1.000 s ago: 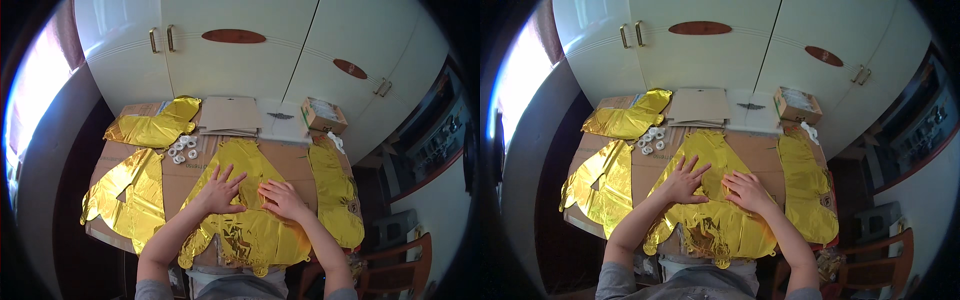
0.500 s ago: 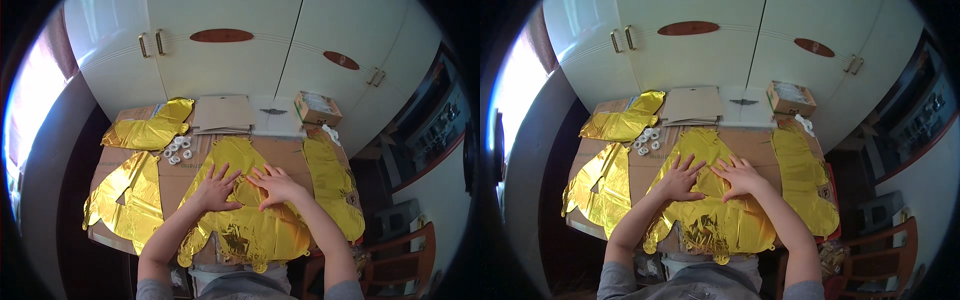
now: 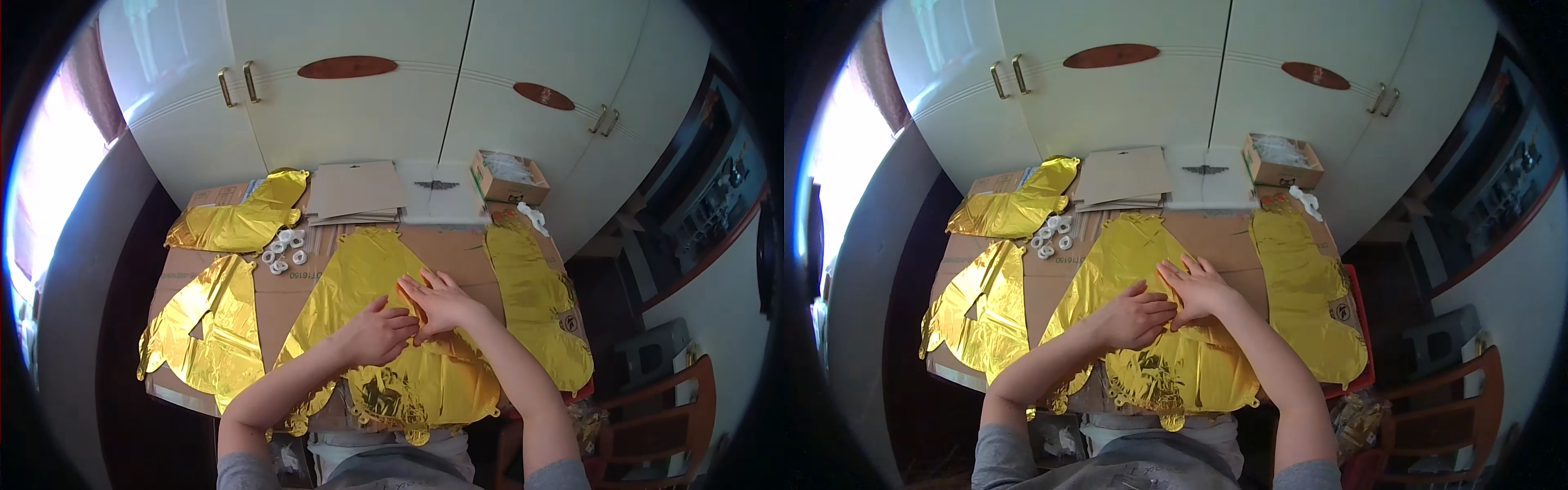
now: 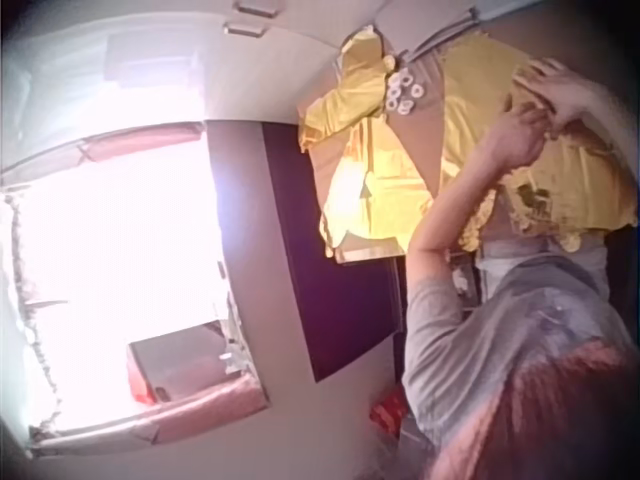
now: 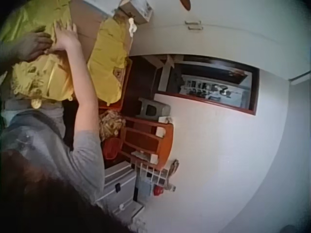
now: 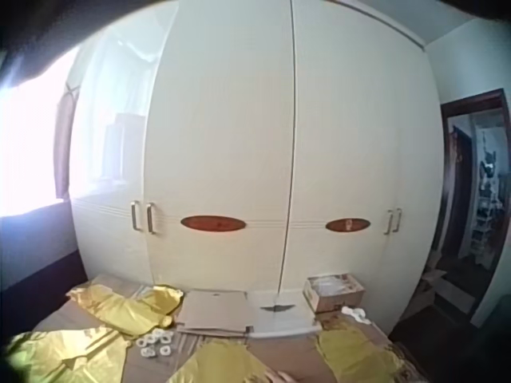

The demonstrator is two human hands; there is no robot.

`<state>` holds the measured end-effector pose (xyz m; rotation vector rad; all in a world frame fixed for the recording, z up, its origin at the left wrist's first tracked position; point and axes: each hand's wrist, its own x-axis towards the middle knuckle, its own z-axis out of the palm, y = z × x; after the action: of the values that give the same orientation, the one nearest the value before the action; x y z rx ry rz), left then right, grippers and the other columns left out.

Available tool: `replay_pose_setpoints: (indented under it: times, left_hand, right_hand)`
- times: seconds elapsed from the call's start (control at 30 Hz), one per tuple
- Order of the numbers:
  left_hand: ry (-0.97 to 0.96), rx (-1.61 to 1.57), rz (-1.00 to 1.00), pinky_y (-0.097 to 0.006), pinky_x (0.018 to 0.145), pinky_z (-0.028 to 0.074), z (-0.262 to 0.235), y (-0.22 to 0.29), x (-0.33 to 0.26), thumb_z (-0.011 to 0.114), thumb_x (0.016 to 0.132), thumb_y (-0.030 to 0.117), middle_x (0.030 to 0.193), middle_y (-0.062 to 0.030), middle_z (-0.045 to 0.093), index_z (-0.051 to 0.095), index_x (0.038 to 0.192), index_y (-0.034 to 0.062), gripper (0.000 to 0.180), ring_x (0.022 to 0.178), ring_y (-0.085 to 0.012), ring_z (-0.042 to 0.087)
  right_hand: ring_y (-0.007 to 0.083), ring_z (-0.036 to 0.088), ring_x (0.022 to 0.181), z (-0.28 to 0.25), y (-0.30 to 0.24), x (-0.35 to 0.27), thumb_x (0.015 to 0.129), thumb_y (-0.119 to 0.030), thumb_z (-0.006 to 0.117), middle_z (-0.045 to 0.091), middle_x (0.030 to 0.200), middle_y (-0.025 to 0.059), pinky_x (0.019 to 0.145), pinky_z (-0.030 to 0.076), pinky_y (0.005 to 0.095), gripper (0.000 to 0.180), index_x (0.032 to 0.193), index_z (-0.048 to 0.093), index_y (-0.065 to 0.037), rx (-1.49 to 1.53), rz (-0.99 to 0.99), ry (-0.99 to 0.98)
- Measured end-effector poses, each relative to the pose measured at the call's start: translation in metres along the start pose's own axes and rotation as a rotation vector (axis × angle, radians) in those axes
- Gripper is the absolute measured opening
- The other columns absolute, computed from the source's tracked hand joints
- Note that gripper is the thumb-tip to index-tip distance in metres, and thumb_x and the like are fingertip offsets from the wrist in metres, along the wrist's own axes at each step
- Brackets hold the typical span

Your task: Folding foil balloons and placing them into plastic sleeves with cardboard inserts.

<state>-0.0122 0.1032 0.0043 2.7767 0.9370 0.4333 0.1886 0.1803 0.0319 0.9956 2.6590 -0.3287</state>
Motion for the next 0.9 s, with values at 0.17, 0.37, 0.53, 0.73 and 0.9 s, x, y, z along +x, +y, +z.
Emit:
replay_pose_setpoints:
  times: [0.17, 0.37, 0.53, 0.73, 0.9]
  left_hand:
    - [0.003, 0.131, -0.082, -0.056, 0.108, 0.034, -0.008, -0.005, 0.009, 0.054, 0.086, 0.028, 0.131, -0.0059, 0.059, 0.059, 0.126, 0.0100, 0.044, 0.126, -0.0244, 0.051]
    - [-0.026, 0.128, -0.177, -0.056, 0.109, 0.032, -0.004, -0.028, 0.018, 0.053, 0.090, 0.032, 0.134, -0.0042, 0.056, 0.059, 0.128, 0.0135, 0.043, 0.128, -0.0234, 0.049]
    - [-0.059, 0.181, -0.206, -0.056, 0.111, 0.030, 0.001, -0.039, 0.022, 0.056, 0.089, 0.046, 0.141, -0.0042, 0.051, 0.056, 0.133, 0.0140, 0.054, 0.135, -0.0233, 0.042]
    - [-0.190, 0.136, -0.243, -0.059, 0.115, 0.021, -0.010, -0.034, 0.021, 0.058, 0.082, 0.064, 0.152, -0.0094, 0.039, 0.040, 0.146, 0.0147, 0.083, 0.143, -0.0299, 0.029]
    - [-0.213, 0.152, -0.278, -0.057, 0.118, 0.016, -0.006, -0.032, 0.016, 0.050, 0.083, 0.072, 0.156, -0.0082, 0.033, 0.036, 0.149, 0.0154, 0.088, 0.147, -0.0316, 0.022]
  right_hand:
    - [0.0368, 0.015, 0.148, -0.001, 0.001, -0.003, 0.059, -0.064, 0.080, 0.020, 0.160, 0.0126, 0.120, 0.011, 0.0510, 0.132, 0.155, 0.008, -0.009, 0.023, 0.018, -0.004]
    - [0.0357, 0.015, 0.148, 0.003, 0.002, 0.000, 0.058, -0.060, 0.082, 0.020, 0.160, 0.0133, 0.120, 0.010, 0.0525, 0.135, 0.155, 0.004, -0.008, 0.066, 0.018, 0.012]
    - [0.0353, 0.015, 0.148, -0.002, 0.000, 0.001, 0.056, -0.060, 0.083, 0.020, 0.160, 0.0138, 0.120, 0.010, 0.0526, 0.138, 0.155, 0.003, -0.008, 0.045, 0.019, -0.004]
    - [0.0352, 0.014, 0.148, -0.002, 0.001, 0.000, 0.055, -0.060, 0.084, 0.018, 0.161, 0.0130, 0.119, 0.010, 0.0530, 0.138, 0.156, 0.003, -0.010, 0.065, 0.028, -0.007]
    - [0.0338, 0.014, 0.148, 0.009, 0.005, -0.006, 0.061, -0.060, 0.080, 0.022, 0.159, 0.0118, 0.119, 0.010, 0.0539, 0.124, 0.155, 0.014, -0.011, 0.072, -0.039, 0.133]
